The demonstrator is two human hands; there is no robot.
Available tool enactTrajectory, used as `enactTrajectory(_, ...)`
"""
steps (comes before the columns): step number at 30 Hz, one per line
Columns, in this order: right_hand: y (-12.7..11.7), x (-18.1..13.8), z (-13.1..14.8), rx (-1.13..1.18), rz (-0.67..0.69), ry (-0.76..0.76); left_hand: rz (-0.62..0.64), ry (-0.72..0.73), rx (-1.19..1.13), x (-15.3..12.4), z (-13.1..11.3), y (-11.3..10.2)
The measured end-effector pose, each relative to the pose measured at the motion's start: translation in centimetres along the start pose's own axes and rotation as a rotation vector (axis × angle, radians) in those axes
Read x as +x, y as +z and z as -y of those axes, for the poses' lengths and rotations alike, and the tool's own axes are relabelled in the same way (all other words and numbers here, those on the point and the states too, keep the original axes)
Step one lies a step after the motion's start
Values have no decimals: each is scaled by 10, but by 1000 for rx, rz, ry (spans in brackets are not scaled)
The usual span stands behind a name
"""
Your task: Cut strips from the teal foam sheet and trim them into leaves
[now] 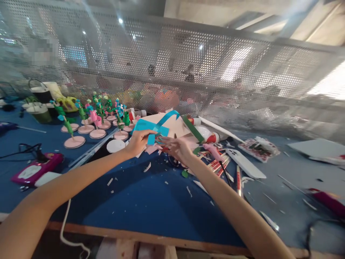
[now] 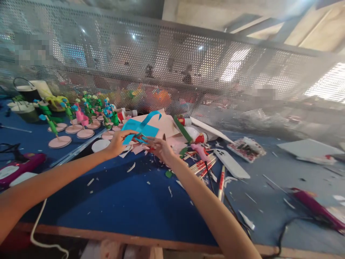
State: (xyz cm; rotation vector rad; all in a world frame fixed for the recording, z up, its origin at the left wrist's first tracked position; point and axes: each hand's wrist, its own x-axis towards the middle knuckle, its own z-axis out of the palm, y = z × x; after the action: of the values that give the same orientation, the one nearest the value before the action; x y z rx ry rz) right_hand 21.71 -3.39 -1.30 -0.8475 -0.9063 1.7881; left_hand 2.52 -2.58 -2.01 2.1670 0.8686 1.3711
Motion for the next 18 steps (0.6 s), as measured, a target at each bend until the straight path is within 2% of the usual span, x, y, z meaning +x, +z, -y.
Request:
enactTrajectory(2, 10, -3, -9, 9, 41, -66, 19, -62, -87, -2, -2, 3)
enactTrajectory(5, 23, -2, -13, 3, -26, -241, 70, -142, -271, -4, -5, 8)
enactTrajectory(7, 28, 2, -11, -17, -51, -298, 54, -214, -425, -5, -7, 10)
enactTrajectory(12, 28, 15, -10, -21, -164, -321, -73, -357, -674, -7, -14, 12)
enactTrajectory(15, 25, 20, -12, 77, -209, -280, -75, -440, -736, -12, -17, 13)
enactTrajectory(18, 23, 22, -12, 82, -189, -287, -86, -494, -773, -15, -19, 14)
